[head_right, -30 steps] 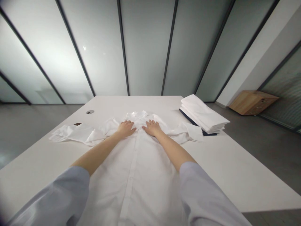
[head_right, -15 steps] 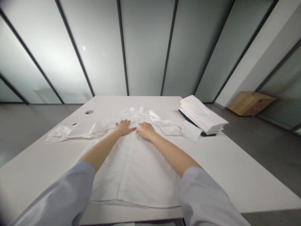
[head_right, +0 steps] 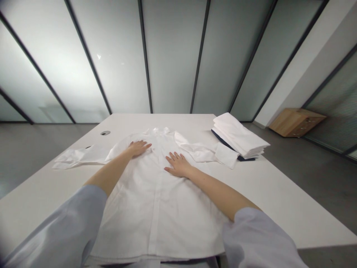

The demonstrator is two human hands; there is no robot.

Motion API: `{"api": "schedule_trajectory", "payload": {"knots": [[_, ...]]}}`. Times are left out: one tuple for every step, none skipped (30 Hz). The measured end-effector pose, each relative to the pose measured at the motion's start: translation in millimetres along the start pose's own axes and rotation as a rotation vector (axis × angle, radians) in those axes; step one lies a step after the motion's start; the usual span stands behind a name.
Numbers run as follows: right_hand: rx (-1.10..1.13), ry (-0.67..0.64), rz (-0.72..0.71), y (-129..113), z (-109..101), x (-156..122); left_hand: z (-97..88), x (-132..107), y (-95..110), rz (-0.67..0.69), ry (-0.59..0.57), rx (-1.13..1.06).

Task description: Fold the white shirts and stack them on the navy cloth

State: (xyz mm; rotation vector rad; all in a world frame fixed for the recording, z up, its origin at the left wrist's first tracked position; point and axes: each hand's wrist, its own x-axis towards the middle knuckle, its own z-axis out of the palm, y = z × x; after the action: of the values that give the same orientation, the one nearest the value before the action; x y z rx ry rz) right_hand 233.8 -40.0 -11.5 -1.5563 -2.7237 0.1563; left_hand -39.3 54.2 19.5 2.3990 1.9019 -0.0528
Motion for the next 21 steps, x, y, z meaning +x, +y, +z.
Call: {"api": "schedule_trajectory", "payload": {"knots": [[0.000,0.000,0.004,-1,0,-2,1.5,0,0,-0.004,0.005,0.009],[0.001,-0.001,0.013,-2,0,-2,3.4,-1,1,-0.017,0.019,0.020],[0.004,-0.002,0.028,-3,0,-2,5.5,-3,3,-0.036,0.047,0.034],[0.008,-0.004,0.044,-4,0,-1,7.4,-6,6,-0.052,0.098,0.052],[0.012,-0.006,0.063,-4,-1,1,9.1,-9,11,-0.062,0.158,0.067],[0.013,-0.007,0.083,-5,-1,4,10.4,-13,16,-0.069,0.220,0.074],[0.013,-0.007,0.103,-5,-2,8,11.4,-17,23,-0.072,0.273,0.073],[0.011,-0.006,0.124,-4,-3,12,12.2,-21,30,-0.070,0.315,0.066],[0.009,-0.004,0.143,-3,-5,16,12.8,-26,37,-0.062,0.342,0.056],[0.008,-0.001,0.158,0,-6,22,13.6,-30,44,-0.053,0.353,0.046],[0.007,0.003,0.169,3,-8,27,14.6,-33,50,-0.046,0.352,0.039],[0.007,0.005,0.176,6,-9,33,15.9,-36,55,-0.043,0.339,0.036],[0.006,0.007,0.178,10,-11,39,17.6,-37,58,-0.050,0.319,0.036],[0.005,0.008,0.178,14,-12,45,19.5,-38,60,-0.067,0.289,0.035],[0.003,0.009,0.179,18,-13,51,21.4,-38,60,-0.092,0.249,0.031],[0.001,0.011,0.180,21,-14,56,23.2,-37,58,-0.119,0.204,0.026],[-0.002,0.014,0.183,24,-15,60,24.5,-35,55,-0.141,0.159,0.020],[-0.004,0.016,0.185,25,-15,63,25.2,-32,50,-0.154,0.117,0.015],[-0.004,0.019,0.185,26,-14,65,25.4,-30,44,-0.157,0.081,0.015],[-0.003,0.020,0.182,26,-13,66,24.9,-27,37,-0.146,0.056,0.020],[-0.002,0.019,0.176,26,-12,65,24.0,-24,31,-0.125,0.041,0.026]]}}
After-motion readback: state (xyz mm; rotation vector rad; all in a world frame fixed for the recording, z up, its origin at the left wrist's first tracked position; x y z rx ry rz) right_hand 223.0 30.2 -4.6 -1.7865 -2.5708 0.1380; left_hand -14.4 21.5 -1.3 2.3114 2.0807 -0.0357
